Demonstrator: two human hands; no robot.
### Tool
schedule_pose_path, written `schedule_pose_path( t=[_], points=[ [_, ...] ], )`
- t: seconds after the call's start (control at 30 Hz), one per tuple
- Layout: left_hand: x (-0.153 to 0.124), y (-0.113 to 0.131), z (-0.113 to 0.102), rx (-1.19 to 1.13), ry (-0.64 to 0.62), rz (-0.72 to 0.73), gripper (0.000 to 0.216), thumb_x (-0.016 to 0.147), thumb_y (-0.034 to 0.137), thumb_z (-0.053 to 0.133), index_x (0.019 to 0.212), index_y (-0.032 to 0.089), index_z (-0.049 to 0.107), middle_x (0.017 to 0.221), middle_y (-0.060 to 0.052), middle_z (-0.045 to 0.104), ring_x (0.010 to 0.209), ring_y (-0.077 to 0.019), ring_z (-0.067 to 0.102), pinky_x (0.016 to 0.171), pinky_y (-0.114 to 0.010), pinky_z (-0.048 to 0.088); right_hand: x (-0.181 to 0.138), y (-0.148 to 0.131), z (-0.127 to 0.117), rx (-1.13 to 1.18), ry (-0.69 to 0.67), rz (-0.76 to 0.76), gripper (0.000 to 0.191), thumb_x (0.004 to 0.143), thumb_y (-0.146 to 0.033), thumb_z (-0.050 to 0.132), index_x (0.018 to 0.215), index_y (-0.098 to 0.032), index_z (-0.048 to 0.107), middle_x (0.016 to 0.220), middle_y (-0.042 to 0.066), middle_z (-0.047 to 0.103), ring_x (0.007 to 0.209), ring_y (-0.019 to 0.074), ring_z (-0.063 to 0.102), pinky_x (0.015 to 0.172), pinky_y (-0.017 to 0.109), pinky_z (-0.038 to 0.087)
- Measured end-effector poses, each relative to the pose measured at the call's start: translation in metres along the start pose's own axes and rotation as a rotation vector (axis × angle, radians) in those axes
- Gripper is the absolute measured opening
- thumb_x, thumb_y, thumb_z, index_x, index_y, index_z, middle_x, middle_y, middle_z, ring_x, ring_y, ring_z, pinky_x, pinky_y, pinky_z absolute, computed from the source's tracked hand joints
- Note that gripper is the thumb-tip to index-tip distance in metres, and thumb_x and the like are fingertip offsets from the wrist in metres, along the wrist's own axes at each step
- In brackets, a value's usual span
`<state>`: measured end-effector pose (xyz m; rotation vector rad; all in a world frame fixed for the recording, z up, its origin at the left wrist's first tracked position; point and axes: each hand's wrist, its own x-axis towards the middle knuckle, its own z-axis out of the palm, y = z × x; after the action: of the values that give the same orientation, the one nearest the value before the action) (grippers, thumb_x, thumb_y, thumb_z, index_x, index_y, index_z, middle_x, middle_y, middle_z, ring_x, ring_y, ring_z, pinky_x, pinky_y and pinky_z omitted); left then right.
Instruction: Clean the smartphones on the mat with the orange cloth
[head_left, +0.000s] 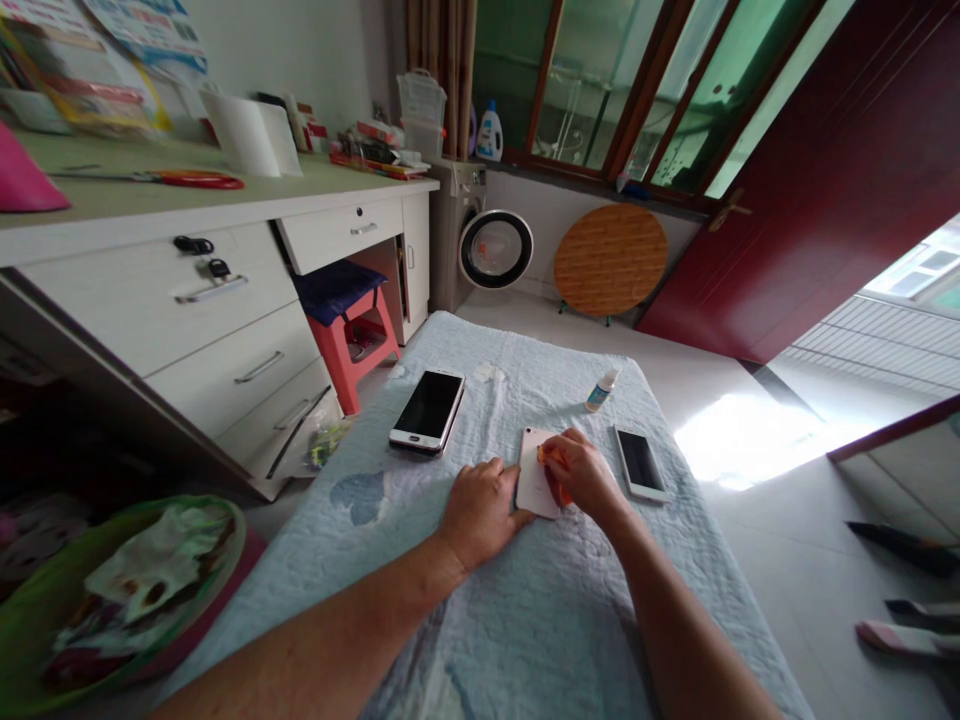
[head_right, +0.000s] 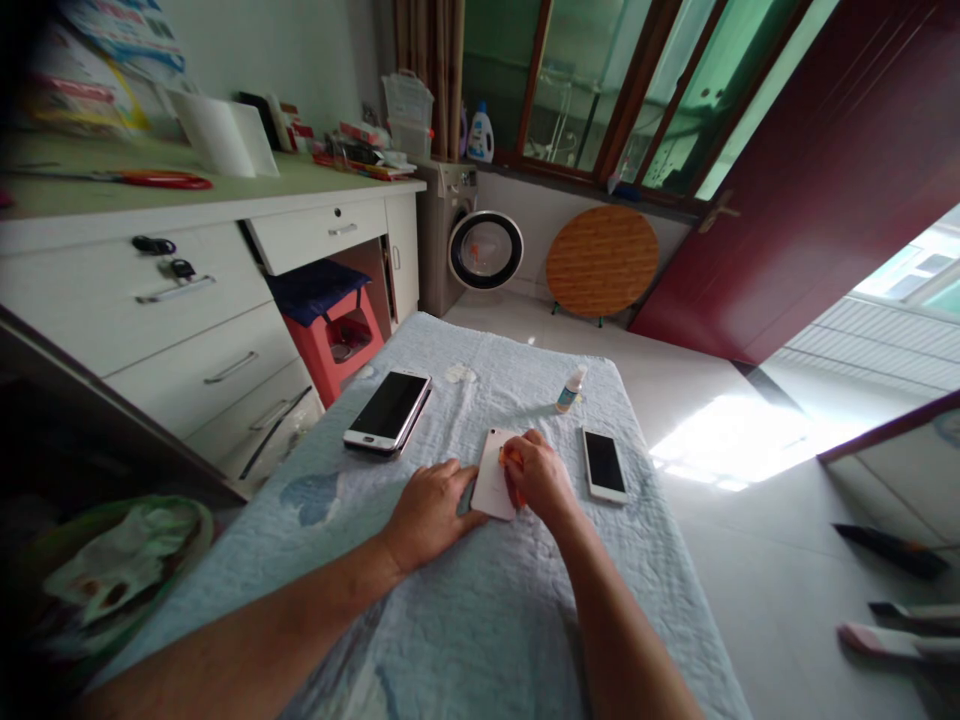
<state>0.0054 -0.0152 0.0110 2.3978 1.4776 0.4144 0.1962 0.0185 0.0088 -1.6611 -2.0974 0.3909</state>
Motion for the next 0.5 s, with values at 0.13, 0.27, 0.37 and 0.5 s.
schedule_pose_path(
  t=[0.13, 0.27, 0.37, 0.5],
  points=[
    [0.000, 0.002, -0.002, 0.000, -0.009, -0.020, 0.034, 0.077, 0.050, 0.065, 0.098, 0.023, 0.061, 0.091, -0.005, 0.060, 0.089, -0.0238, 0.058, 0.077, -0.033, 0.041, 0.011, 0.007, 0.000, -0.080, 0.048, 0.076, 0.014, 0.081, -0.018, 0.053, 0.086, -0.021, 0.066, 0.085, 0.002, 0.054, 0.074, 0.0127, 0.050, 0.070, 0.024, 0.037],
    [0.000, 0.003, -0.003, -0.014, -0.016, -0.024, 0.037, 0.077, 0.051, 0.065, 0.100, 0.023, 0.061, 0.091, -0.005, 0.061, 0.089, -0.0241, 0.059, 0.077, -0.034, 0.041, 0.025, 0.014, 0.004, -0.106, 0.091, 0.106, 0.014, 0.080, -0.019, 0.054, 0.086, -0.020, 0.066, 0.084, 0.002, 0.054, 0.075, 0.0137, 0.050, 0.070, 0.024, 0.037],
    [0.000, 0.003, -0.004, -0.016, -0.031, -0.032, 0.035, 0.077, 0.049, 0.066, 0.099, 0.023, 0.061, 0.091, -0.005, 0.061, 0.090, -0.0245, 0.059, 0.078, -0.034, 0.041, 0.036, 0.012, 0.008, -0.106, 0.111, 0.104, 0.014, 0.080, -0.019, 0.053, 0.086, -0.020, 0.066, 0.084, 0.002, 0.055, 0.074, 0.0133, 0.051, 0.069, 0.024, 0.037],
    [0.000, 0.004, -0.005, -0.011, -0.035, -0.042, 0.035, 0.075, 0.047, 0.068, 0.099, 0.023, 0.061, 0.093, -0.005, 0.060, 0.091, -0.0246, 0.059, 0.079, -0.034, 0.041, 0.044, 0.002, 0.012, -0.103, 0.080, 0.060, 0.015, 0.081, -0.018, 0.052, 0.087, -0.020, 0.066, 0.086, 0.002, 0.056, 0.074, 0.0126, 0.052, 0.070, 0.023, 0.037]
  ],
)
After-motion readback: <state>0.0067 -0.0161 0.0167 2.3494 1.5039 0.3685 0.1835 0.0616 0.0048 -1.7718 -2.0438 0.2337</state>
